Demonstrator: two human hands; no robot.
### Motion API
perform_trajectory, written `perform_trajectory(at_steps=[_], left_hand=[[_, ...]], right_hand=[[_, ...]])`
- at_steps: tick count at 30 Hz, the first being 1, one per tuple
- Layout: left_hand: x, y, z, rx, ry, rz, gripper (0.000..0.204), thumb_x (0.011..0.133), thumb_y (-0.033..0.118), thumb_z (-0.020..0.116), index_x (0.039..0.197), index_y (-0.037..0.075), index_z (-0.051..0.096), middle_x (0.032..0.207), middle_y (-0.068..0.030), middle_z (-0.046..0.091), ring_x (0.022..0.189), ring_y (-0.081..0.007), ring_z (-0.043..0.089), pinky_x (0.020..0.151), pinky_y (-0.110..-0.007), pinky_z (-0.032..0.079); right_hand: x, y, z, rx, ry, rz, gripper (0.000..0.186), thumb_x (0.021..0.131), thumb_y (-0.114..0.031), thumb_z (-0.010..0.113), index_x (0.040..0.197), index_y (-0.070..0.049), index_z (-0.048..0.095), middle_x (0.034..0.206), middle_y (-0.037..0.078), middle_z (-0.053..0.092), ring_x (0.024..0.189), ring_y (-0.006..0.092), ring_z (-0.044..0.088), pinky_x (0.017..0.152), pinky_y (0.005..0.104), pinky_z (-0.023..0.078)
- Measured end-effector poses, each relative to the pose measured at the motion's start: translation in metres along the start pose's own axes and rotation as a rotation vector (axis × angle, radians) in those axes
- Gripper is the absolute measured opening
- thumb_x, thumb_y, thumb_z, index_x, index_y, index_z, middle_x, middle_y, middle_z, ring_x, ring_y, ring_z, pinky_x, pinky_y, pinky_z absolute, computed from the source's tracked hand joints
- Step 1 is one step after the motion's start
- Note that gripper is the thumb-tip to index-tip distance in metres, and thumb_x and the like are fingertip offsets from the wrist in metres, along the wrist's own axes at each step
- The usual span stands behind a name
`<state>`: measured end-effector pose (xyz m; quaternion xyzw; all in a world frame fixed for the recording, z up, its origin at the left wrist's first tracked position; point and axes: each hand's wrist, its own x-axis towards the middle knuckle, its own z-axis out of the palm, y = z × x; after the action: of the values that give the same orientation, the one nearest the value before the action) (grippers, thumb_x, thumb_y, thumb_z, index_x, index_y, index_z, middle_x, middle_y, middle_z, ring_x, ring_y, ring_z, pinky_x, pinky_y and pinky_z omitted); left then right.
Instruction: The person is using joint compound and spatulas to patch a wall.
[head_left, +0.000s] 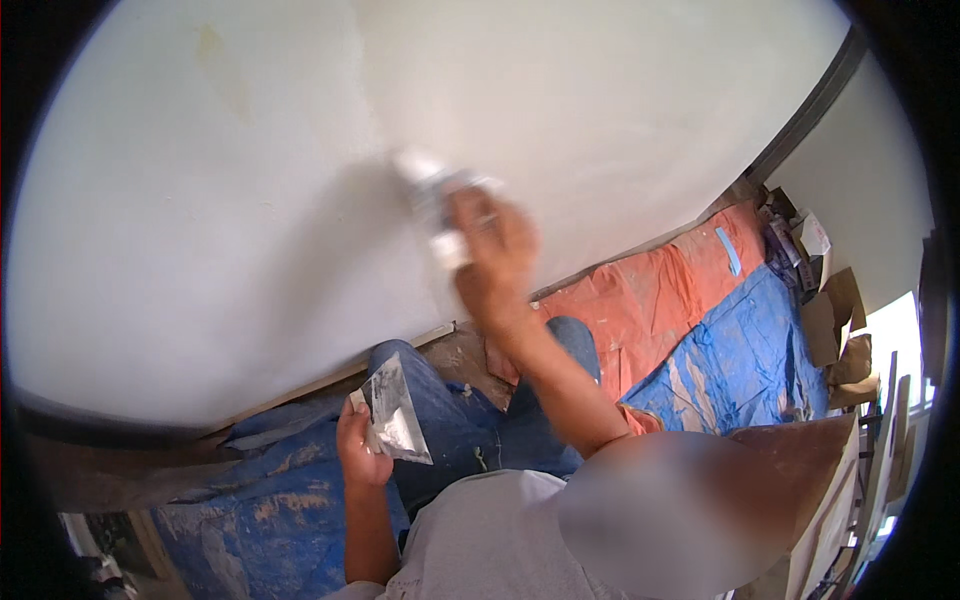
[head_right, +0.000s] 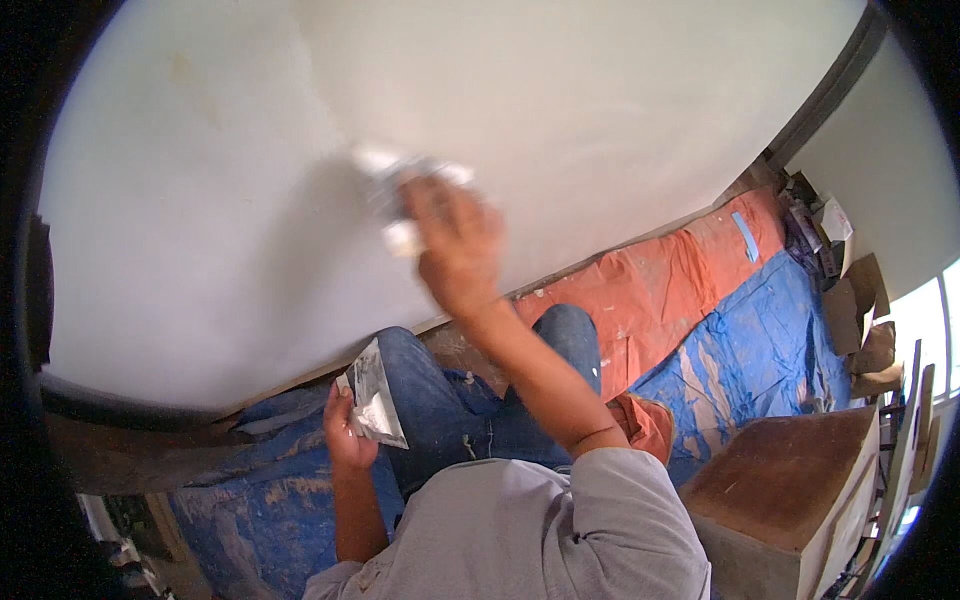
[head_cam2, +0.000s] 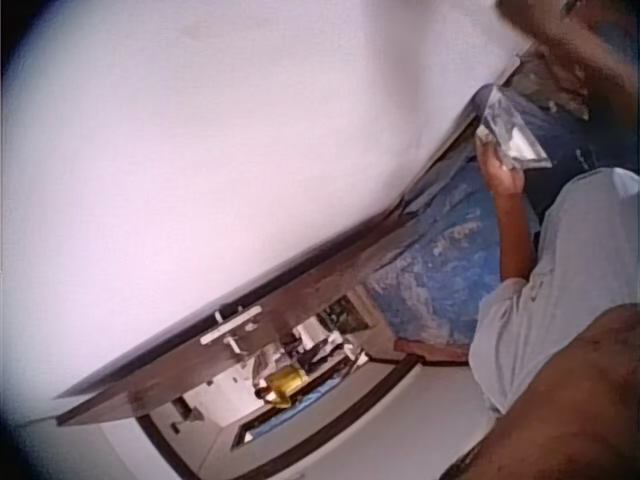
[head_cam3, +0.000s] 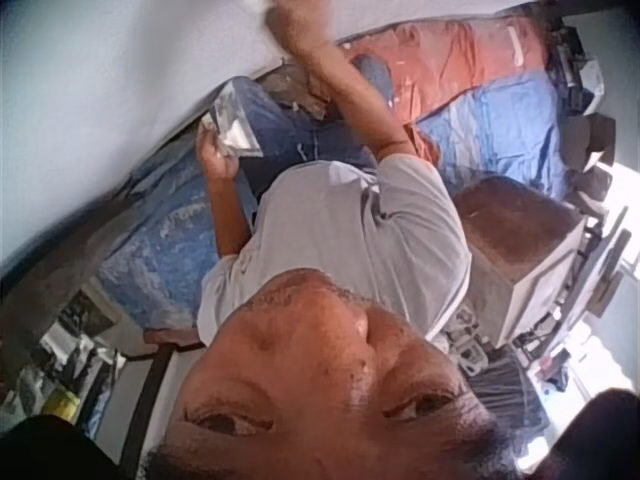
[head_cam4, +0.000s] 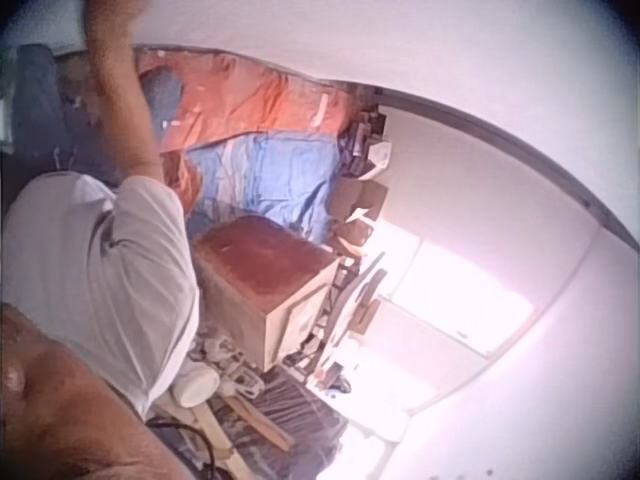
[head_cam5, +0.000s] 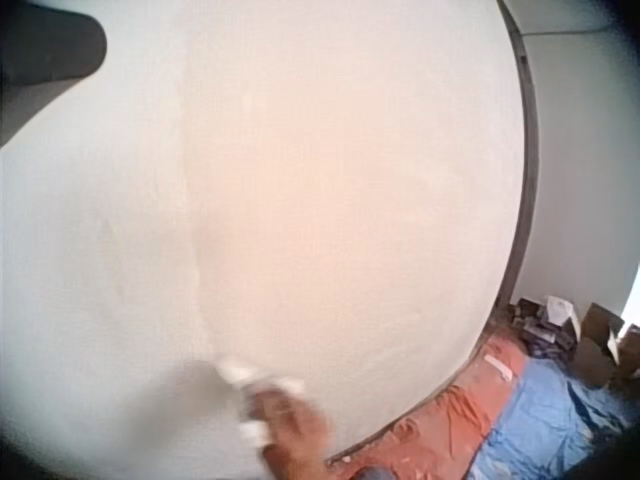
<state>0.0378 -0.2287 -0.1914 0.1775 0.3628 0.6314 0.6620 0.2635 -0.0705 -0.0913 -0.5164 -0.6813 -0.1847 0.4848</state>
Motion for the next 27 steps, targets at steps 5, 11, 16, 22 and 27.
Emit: perform_trajectory(at_steps=[5,11,16,22,27], left_hand=[[0.0,0.0,-0.004,0.008,0.006,-0.036,0.035,0.102,0.014,0.048,0.132,-0.004,0.05,0.12,-0.0137,0.065,0.107,-0.024,0.067,0.096,-0.039,0.053],[-0.002,0.004,0.003,0.02,-0.013,-0.042,0.034,0.103,0.013,0.045,0.132,-0.003,0.051,0.121,-0.013,0.065,0.108,-0.0233,0.067,0.095,-0.038,0.053],[-0.002,0.006,0.006,0.034,-0.012,-0.03,0.035,0.103,0.014,0.046,0.133,-0.003,0.051,0.122,-0.0127,0.065,0.109,-0.0234,0.066,0.097,-0.038,0.052],[-0.004,-0.003,-0.017,-0.004,0.024,0.046,0.035,0.102,0.014,0.05,0.132,-0.003,0.052,0.123,-0.0133,0.065,0.111,-0.0239,0.065,0.099,-0.038,0.05],[-0.002,0.002,-0.017,0.001,0.023,-0.048,0.035,0.103,0.015,0.049,0.132,-0.003,0.051,0.124,-0.0134,0.065,0.111,-0.0241,0.065,0.099,-0.039,0.051]], right_hand=[[0.061,0.099,-0.015,-0.014,0.446,0.223,0.064,0.074,0.011,0.058,0.136,-0.006,0.061,0.125,0.016,0.06,0.111,0.036,0.056,0.096,0.0433,0.045],[0.031,0.042,0.048,-0.091,0.371,0.177,0.049,0.086,0.003,0.062,0.135,-0.006,0.062,0.123,0.016,0.058,0.108,0.0293,0.056,0.097,0.0427,0.043],[-0.052,-0.027,0.077,-0.057,0.064,-0.216,0.055,0.081,-0.009,0.064,0.134,-0.02,0.066,0.123,0.006,0.061,0.11,0.0209,0.057,0.093,0.0416,0.042],[-0.035,0.051,0.012,0.041,0.104,0.075,0.054,0.071,0.011,0.062,0.123,-0.002,0.066,0.122,0.017,0.065,0.114,0.035,0.059,0.095,0.0451,0.046],[0.057,0.122,-0.003,-0.036,0.466,0.272,0.054,0.086,0.005,0.06,0.14,-0.003,0.055,0.127,0.019,0.056,0.113,0.0362,0.052,0.098,0.0443,0.041]])
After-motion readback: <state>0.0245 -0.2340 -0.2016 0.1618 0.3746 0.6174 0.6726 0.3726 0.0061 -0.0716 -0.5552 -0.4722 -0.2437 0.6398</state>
